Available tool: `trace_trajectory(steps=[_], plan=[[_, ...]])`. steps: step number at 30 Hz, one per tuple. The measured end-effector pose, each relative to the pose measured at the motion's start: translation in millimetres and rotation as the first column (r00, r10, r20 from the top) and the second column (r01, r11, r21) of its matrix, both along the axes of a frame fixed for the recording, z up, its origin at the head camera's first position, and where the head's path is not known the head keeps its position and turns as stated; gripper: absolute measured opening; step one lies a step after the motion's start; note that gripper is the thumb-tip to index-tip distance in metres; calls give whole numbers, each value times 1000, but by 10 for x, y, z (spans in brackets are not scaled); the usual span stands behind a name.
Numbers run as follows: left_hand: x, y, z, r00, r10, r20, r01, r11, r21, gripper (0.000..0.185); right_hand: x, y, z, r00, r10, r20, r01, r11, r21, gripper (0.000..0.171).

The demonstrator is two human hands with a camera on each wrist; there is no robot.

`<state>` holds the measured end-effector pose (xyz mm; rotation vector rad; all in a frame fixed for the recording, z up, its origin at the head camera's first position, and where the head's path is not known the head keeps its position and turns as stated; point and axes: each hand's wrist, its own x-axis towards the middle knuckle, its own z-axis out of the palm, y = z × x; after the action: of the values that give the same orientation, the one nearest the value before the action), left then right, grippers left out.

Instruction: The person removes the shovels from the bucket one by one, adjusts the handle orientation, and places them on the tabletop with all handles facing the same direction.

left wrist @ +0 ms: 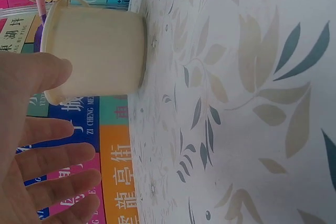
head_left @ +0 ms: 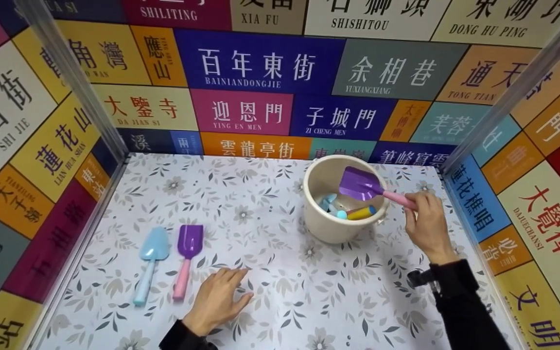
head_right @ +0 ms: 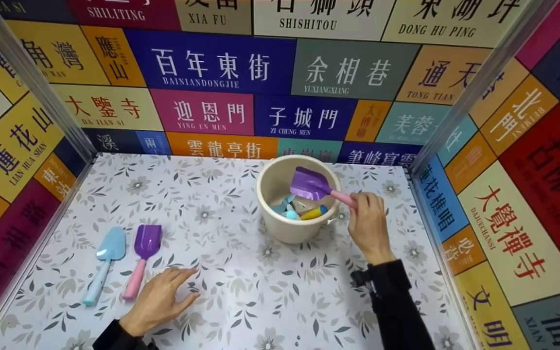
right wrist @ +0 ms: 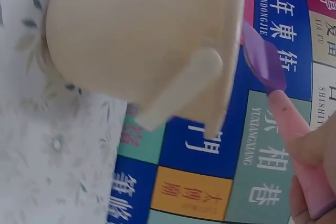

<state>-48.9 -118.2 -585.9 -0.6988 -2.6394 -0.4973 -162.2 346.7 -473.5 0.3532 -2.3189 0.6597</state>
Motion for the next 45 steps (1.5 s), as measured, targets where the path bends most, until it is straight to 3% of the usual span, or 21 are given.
trace_trajectory(steps=[5,9,15,22,27,31,35,39,42,45], plan=[[15,4,-21,1000,2,-5,-2,1000,23,50,203,-185,-243,998,-63,-12,60,985,-162,29],[28,19,-21,1000,9,0,-9,999,44,49,306,-328,-377,992,-80,-94,55,967,-250,29],[42,36,-11,1000,17,-11,-17,998,59,48,353,-402,-512,985,-90,-146,44,955,-294,28],[5,43,35,995,32,-90,-21,992,123,49,338,-412,-547,982,-79,-169,26,955,-295,28],[-95,51,138,986,66,-150,-28,969,245,49,310,-460,-510,980,-58,-188,0,956,-294,27],[-204,116,285,979,103,-175,-31,927,373,48,291,-527,-460,978,-44,-206,-16,959,-282,27],[-284,230,438,971,136,-196,-17,859,511,46,287,-627,-415,973,-16,-230,-43,968,-249,27],[-337,374,570,968,166,-188,-1,752,660,40,295,-770,-354,963,23,-268,-81,975,-207,29],[-353,507,646,986,138,-92,-14,621,783,35,297,-891,-318,952,43,-302,-101,978,-180,29],[-344,652,706,997,40,71,-81,451,889,31,290,-1004,-309,937,64,-342,-126,979,-162,30]])
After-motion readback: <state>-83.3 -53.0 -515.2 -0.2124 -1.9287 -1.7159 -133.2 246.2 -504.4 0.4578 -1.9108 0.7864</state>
